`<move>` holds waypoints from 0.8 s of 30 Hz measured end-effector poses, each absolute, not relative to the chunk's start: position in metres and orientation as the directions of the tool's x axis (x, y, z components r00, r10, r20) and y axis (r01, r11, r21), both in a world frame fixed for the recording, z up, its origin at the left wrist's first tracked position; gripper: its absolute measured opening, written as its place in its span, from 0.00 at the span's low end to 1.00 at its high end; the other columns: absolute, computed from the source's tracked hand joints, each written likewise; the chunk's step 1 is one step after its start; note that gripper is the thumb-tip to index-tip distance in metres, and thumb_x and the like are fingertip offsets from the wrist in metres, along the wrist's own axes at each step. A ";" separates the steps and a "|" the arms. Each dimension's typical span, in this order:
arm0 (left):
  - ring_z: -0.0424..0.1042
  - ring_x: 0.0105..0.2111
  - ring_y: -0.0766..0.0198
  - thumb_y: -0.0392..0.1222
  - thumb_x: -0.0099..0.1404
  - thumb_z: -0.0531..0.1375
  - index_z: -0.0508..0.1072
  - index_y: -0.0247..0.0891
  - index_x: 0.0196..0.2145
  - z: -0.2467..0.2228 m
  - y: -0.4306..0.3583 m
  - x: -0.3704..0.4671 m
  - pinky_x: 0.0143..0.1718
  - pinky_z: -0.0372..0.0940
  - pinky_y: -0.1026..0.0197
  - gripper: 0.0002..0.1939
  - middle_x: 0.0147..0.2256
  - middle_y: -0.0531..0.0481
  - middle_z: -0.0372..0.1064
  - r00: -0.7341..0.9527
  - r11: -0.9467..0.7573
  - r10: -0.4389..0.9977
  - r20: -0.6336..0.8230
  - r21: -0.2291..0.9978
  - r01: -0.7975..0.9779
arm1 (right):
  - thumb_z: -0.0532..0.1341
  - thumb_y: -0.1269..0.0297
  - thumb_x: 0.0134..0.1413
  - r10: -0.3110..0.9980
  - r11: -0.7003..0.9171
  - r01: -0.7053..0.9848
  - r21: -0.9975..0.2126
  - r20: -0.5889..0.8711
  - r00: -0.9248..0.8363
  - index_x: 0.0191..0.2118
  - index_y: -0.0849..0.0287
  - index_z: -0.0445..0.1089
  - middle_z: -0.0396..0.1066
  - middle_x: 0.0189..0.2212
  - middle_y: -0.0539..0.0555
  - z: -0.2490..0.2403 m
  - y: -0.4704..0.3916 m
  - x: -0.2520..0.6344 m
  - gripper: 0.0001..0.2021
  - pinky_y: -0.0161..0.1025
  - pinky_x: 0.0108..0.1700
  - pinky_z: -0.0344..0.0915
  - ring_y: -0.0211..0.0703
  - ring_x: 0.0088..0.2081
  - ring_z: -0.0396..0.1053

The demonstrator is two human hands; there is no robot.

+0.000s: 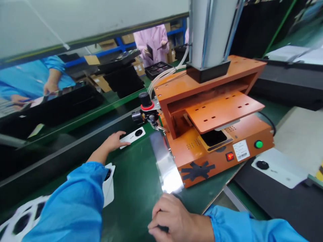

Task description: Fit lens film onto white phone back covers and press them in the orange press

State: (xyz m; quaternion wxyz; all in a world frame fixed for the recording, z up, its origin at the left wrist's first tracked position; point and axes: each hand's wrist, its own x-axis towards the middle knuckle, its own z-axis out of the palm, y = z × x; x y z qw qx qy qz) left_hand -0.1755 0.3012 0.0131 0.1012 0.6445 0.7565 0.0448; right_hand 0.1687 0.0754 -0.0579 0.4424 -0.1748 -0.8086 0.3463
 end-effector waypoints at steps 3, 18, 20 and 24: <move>0.73 0.48 0.57 0.50 0.70 0.62 0.71 0.36 0.53 0.000 0.332 -0.175 0.49 0.72 0.47 0.20 0.51 0.43 0.71 -0.204 0.234 0.947 -0.247 0.100 0.967 | 0.65 0.71 0.57 0.619 0.680 -0.005 -0.733 0.577 -0.533 0.38 0.57 0.72 0.72 0.34 0.52 -0.058 0.080 0.168 0.04 0.37 0.41 0.66 0.37 0.36 0.70; 0.77 0.45 0.49 0.44 0.70 0.50 0.38 0.43 0.74 0.048 0.125 -0.098 0.43 0.70 0.53 0.39 0.58 0.38 0.70 -0.374 0.342 0.927 0.014 0.373 0.862 | 0.65 0.67 0.60 0.878 0.265 -0.025 -0.964 0.252 -0.406 0.35 0.56 0.77 0.72 0.35 0.53 -0.041 0.100 0.173 0.03 0.39 0.42 0.68 0.40 0.38 0.71; 0.76 0.44 0.55 0.49 0.71 0.50 0.49 0.50 0.72 0.032 0.060 -0.078 0.41 0.71 0.57 0.34 0.64 0.44 0.64 -0.362 0.310 0.932 -0.007 0.531 0.789 | 0.65 0.63 0.61 0.907 0.114 -0.032 -0.993 0.117 -0.405 0.34 0.57 0.76 0.72 0.35 0.53 -0.036 0.108 0.169 0.06 0.39 0.40 0.68 0.40 0.37 0.71; 0.65 0.20 0.66 0.58 0.72 0.49 0.62 0.46 0.66 -0.015 -0.026 -0.030 0.20 0.63 0.62 0.29 0.41 0.47 0.76 -0.407 0.473 0.866 -0.289 0.735 0.486 | 0.66 0.57 0.60 0.902 0.002 -0.026 -1.000 0.013 -0.431 0.34 0.57 0.77 0.74 0.35 0.53 -0.032 0.123 0.151 0.09 0.39 0.41 0.68 0.40 0.38 0.72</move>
